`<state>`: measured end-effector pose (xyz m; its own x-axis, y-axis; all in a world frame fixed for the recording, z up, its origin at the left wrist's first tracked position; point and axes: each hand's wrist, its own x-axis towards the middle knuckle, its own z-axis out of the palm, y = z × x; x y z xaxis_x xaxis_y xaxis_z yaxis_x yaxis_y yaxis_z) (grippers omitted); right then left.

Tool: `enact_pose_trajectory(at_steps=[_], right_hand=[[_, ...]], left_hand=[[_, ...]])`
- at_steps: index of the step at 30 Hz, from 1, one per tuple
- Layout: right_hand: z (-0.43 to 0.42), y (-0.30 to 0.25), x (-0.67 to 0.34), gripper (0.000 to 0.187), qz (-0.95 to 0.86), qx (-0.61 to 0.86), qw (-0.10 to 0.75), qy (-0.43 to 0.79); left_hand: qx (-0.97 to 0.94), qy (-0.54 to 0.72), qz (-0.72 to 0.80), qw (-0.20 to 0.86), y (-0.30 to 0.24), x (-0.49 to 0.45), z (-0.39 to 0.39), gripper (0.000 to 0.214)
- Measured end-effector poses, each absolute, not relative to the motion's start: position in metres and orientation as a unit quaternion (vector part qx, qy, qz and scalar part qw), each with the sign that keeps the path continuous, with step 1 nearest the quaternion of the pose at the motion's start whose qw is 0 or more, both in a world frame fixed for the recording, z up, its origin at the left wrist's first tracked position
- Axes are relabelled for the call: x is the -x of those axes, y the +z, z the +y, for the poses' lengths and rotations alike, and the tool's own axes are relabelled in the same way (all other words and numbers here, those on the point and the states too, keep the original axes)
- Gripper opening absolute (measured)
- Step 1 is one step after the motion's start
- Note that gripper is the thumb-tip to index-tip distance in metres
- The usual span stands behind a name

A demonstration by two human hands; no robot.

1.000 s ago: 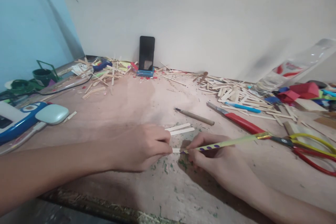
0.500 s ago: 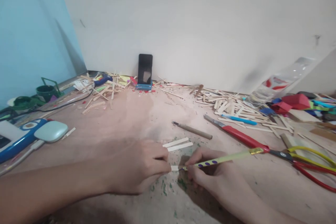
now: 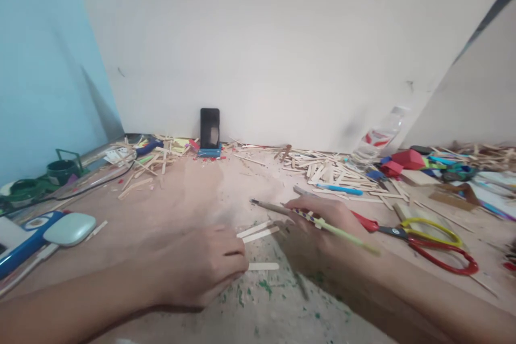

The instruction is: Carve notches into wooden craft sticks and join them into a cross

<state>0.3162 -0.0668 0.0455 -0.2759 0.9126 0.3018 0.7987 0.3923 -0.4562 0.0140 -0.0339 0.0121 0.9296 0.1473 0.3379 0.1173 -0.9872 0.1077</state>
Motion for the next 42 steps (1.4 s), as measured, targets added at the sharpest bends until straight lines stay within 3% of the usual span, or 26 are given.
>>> enact_pose_trajectory(at_steps=[6, 11, 17, 23, 27, 32, 42], right_hand=[[-0.027, 0.046, -0.369, 0.026, -0.822, 0.542, 0.158, -0.073], [-0.002, 0.045, -0.384, 0.024, -0.816, 0.550, 0.099, -0.148], [-0.003, 0.043, -0.364, 0.023, -0.829, 0.526, 0.100, -0.161], [-0.019, 0.046, -0.331, 0.021, -0.900, 0.425, 0.054, -0.086], [-0.014, 0.038, -0.321, 0.020, -0.896, 0.436, 0.071, -0.050], [-0.007, 0.038, -0.319, 0.022, -0.870, 0.479, 0.117, -0.014], [-0.036, 0.054, -0.329, 0.025, -0.786, 0.573, 0.225, 0.059]], left_hand=[[-0.987, 0.147, 0.041, -0.051, 0.017, -0.014, -0.036, 0.016], [-0.978, 0.150, 0.041, -0.142, 0.028, -0.011, -0.033, 0.010], [-0.953, 0.108, 0.159, -0.232, 0.037, 0.004, -0.008, 0.015], [-0.951, 0.050, 0.242, -0.188, 0.035, 0.004, -0.008, 0.015], [-0.965, 0.046, 0.228, -0.122, 0.030, -0.012, -0.015, 0.010], [-0.966, 0.056, 0.245, -0.065, 0.025, -0.029, -0.012, 0.023], [-0.973, 0.029, 0.208, -0.095, 0.028, -0.046, -0.008, 0.005]])
